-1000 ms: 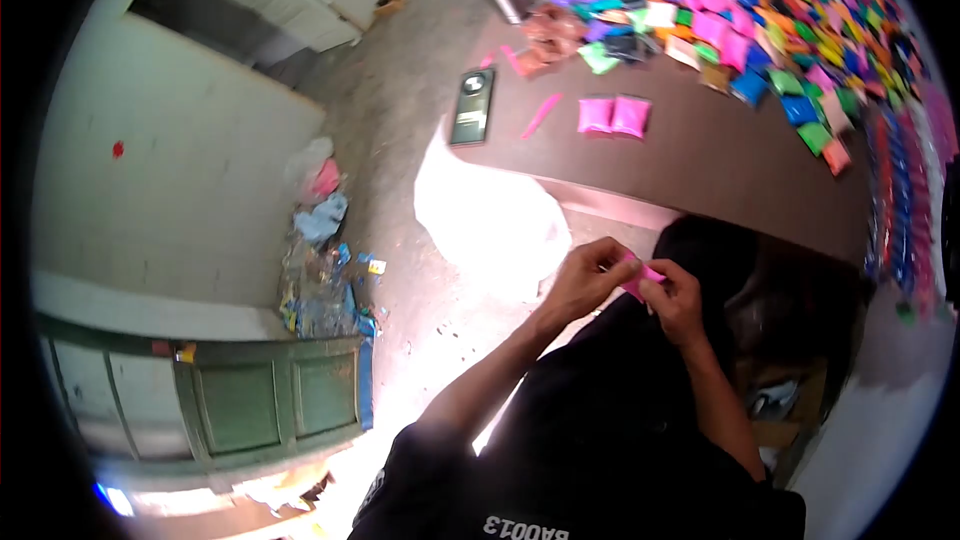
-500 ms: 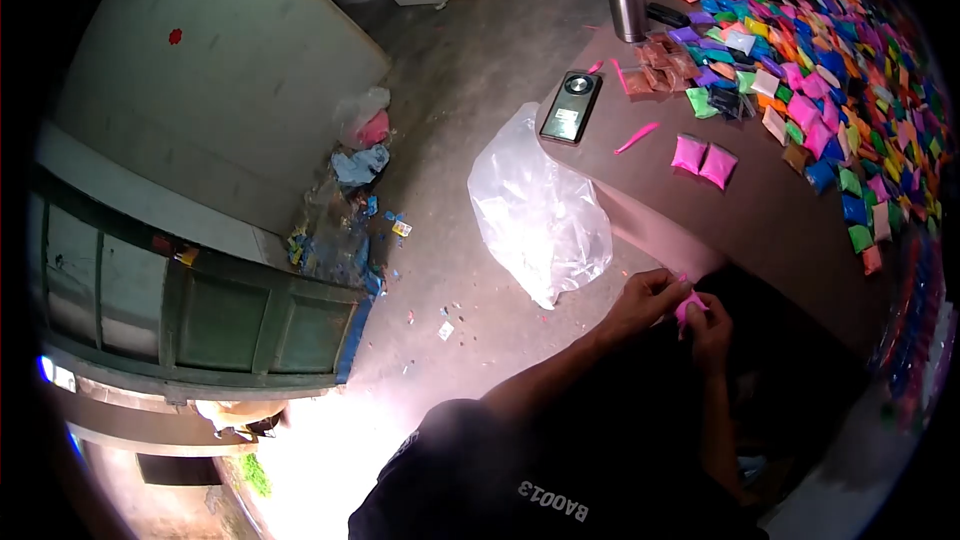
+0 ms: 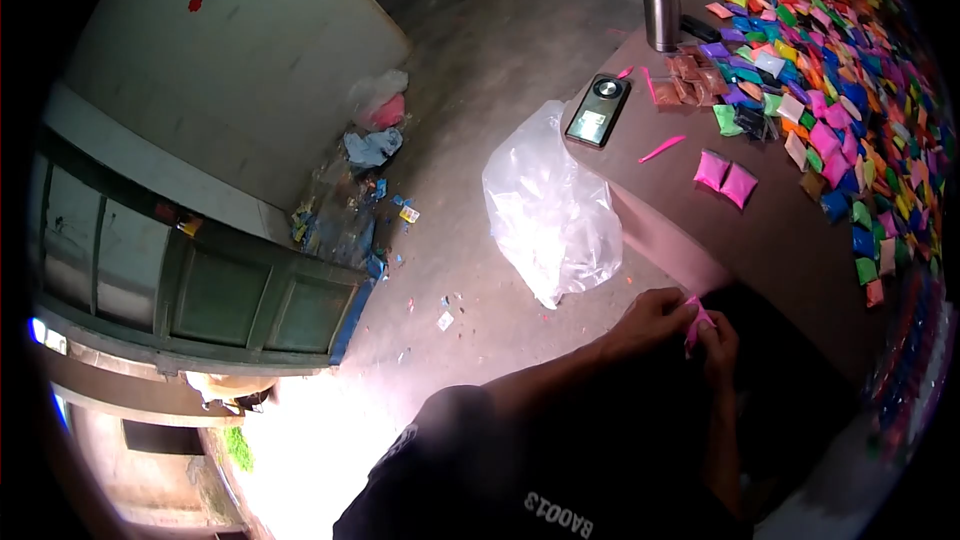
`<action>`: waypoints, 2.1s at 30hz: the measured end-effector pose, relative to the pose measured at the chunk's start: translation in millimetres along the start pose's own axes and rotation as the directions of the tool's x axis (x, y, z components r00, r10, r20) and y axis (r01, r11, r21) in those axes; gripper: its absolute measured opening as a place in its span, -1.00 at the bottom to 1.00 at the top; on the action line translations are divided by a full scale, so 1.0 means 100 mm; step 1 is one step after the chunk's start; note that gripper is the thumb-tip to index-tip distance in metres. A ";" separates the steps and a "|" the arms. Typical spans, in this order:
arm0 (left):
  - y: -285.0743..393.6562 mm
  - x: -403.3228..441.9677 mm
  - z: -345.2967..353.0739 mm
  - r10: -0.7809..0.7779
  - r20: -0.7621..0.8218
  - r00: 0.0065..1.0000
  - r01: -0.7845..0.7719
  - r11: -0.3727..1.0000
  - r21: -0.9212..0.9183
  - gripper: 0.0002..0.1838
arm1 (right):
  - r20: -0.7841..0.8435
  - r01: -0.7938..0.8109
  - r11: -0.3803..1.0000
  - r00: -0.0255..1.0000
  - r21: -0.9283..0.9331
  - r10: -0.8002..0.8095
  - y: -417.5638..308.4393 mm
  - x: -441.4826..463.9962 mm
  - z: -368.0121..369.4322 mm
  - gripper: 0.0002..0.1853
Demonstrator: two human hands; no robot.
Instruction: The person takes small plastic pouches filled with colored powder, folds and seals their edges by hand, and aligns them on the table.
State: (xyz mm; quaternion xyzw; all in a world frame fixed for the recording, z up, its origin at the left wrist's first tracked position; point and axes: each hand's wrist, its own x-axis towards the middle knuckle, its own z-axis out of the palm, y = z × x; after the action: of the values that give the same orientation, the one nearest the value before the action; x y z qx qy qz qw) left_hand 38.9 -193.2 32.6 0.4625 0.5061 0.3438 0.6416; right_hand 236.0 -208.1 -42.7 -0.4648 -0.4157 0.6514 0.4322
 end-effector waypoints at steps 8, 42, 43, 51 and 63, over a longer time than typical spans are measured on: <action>-0.30 0.10 -0.07 -0.019 0.005 1.000 0.019 0.977 -0.214 -0.63 | -0.073 0.056 0.982 0.995 -0.178 -0.070 0.03 0.08 0.13 -0.72; -0.18 0.02 0.04 -0.038 -0.045 0.998 0.030 0.986 -0.166 -0.67 | -0.166 0.002 0.999 0.986 -0.051 -0.011 0.17 0.05 0.06 -0.75; -0.19 0.02 0.06 -0.021 -0.049 0.999 0.012 0.985 -0.170 -0.66 | -0.178 -0.008 0.999 0.984 -0.043 0.000 0.13 0.04 0.06 -0.75; -0.28 0.04 -0.06 0.115 0.005 0.993 -0.112 0.978 -0.175 -0.65 | -0.055 0.042 0.998 0.998 -0.050 -0.044 -0.15 0.00 0.20 -0.75; -0.22 0.02 0.02 -0.050 -0.008 0.999 0.049 0.998 -0.042 -0.63 | -0.224 0.088 0.996 0.970 -0.032 -0.093 0.06 0.03 0.18 -0.76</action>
State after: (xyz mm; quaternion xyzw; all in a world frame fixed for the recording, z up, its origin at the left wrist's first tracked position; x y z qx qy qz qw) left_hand 40.2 -199.4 11.7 0.4349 0.5128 0.3403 0.6573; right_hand 216.8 -209.2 -45.1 -0.5210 -0.3916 0.5695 0.5007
